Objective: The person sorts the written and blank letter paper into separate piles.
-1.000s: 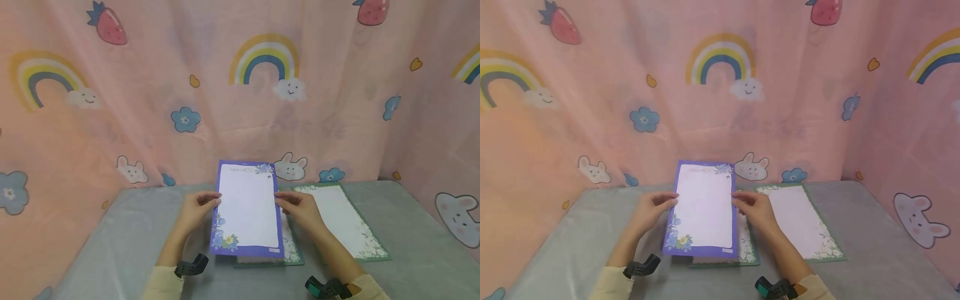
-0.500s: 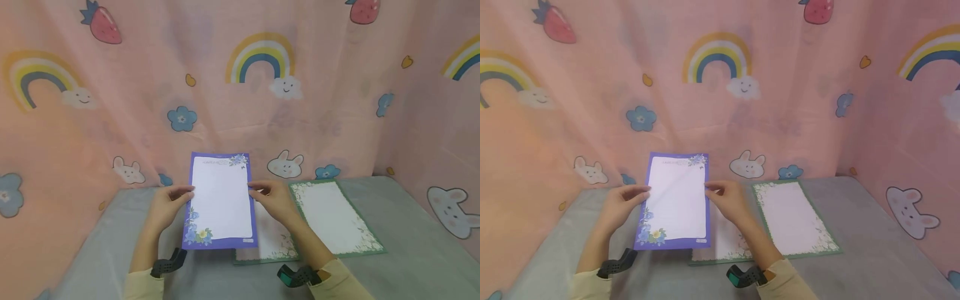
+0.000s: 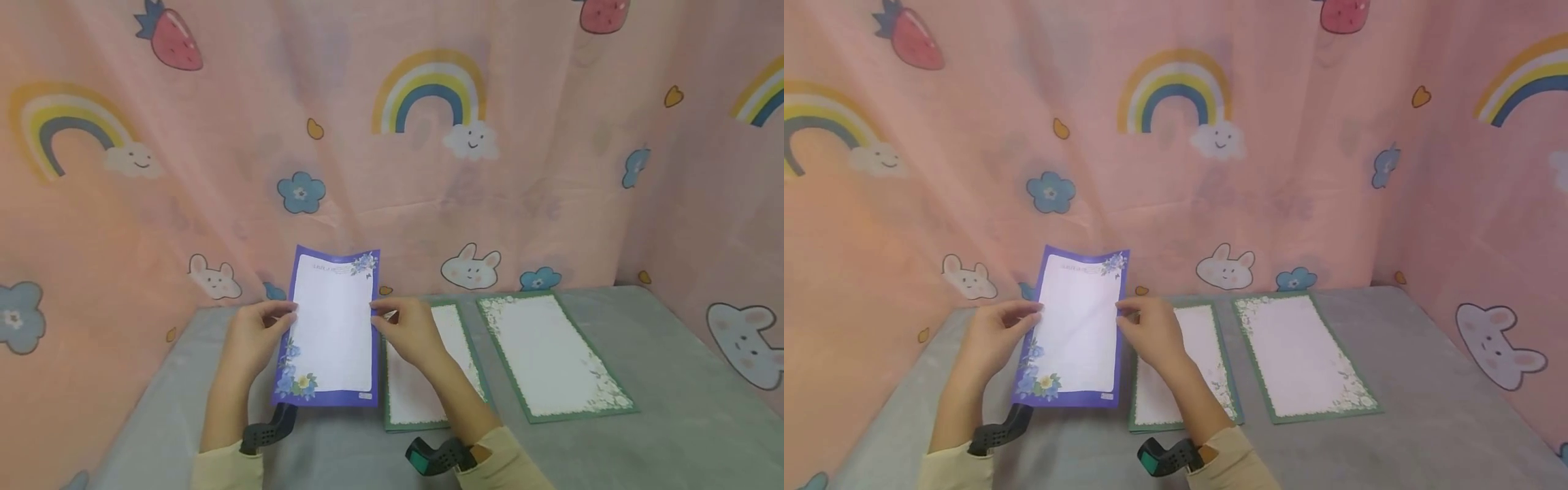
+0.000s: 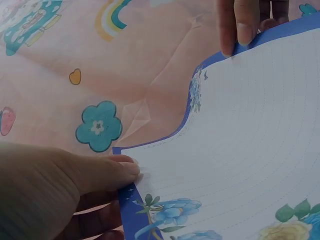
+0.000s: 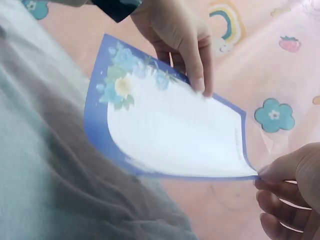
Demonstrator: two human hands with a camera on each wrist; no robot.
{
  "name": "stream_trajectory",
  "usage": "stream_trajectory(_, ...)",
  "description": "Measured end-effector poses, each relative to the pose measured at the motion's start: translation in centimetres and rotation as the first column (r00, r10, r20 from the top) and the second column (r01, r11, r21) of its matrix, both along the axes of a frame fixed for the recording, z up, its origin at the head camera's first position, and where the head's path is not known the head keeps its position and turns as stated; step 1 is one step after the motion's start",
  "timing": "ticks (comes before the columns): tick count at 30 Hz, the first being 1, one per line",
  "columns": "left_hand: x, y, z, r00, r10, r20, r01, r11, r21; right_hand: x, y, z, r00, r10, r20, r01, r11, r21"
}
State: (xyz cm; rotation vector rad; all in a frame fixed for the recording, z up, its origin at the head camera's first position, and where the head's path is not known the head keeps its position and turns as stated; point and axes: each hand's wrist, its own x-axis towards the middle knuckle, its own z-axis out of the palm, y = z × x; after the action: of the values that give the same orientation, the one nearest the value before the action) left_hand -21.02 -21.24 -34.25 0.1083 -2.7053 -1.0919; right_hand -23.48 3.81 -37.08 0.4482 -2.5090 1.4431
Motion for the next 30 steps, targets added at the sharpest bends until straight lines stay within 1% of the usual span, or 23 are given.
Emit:
stream_trajectory(7, -0.1, -0.2, -0.2, 1.000, -0.004, 0.002, 0.004, 0.999, -0.040, 0.0, -0.7, -1.3, 0.999, -0.039, 0.035, 0.040, 0.999, -0.016)
stream_trajectory(9, -0.2, -0.2, -0.2, 1.000, -0.003, -0.002, 0.003, 0.999, -0.049, -0.1, -0.7, -1.5, 0.999, -0.042, 0.031, 0.042, 0.999, -0.018)
stream_trajectory(13, -0.3, -0.4, -0.4, 1.000, -0.005, -0.006, 0.004, 0.998, -0.065, -0.4, -0.8, -2.0, 0.999, -0.039, 0.020, 0.039, 0.999, -0.001)
stream_trajectory(16, -0.4, -0.7, -0.6, 1.000, -0.016, -0.008, 0.016, 0.997, -0.079, -0.7, -0.9, -2.6, 0.999, -0.042, 0.029, 0.041, 0.999, 0.030)
stream_trajectory(18, -0.5, -0.8, -0.9, 1.000, -0.026, -0.001, 0.026, 0.996, -0.086, -0.8, -1.0, -3.0, 0.997, -0.050, 0.053, 0.047, 0.998, 0.050)
stream_trajectory(20, -0.7, -1.0, -1.1, 0.999, -0.031, 0.019, 0.032, 0.996, -0.088, -0.9, -1.0, -3.4, 0.996, -0.051, 0.079, 0.046, 0.997, 0.067)
stream_trajectory(23, -1.0, -1.2, -1.7, 0.997, -0.028, 0.072, 0.035, 0.995, -0.089, -1.1, -1.2, -4.2, 0.993, -0.049, 0.106, 0.039, 0.995, 0.095)
stream_trajectory(26, -1.2, -1.4, -2.4, 0.990, -0.030, 0.135, 0.043, 0.995, -0.093, -1.3, -1.4, -4.9, 0.993, -0.045, 0.112, 0.031, 0.992, 0.119)
stream_trajectory(30, -1.5, -1.5, -3.2, 0.981, -0.052, 0.186, 0.072, 0.993, -0.098, -1.4, -1.4, -5.6, 0.991, -0.045, 0.128, 0.027, 0.990, 0.138)
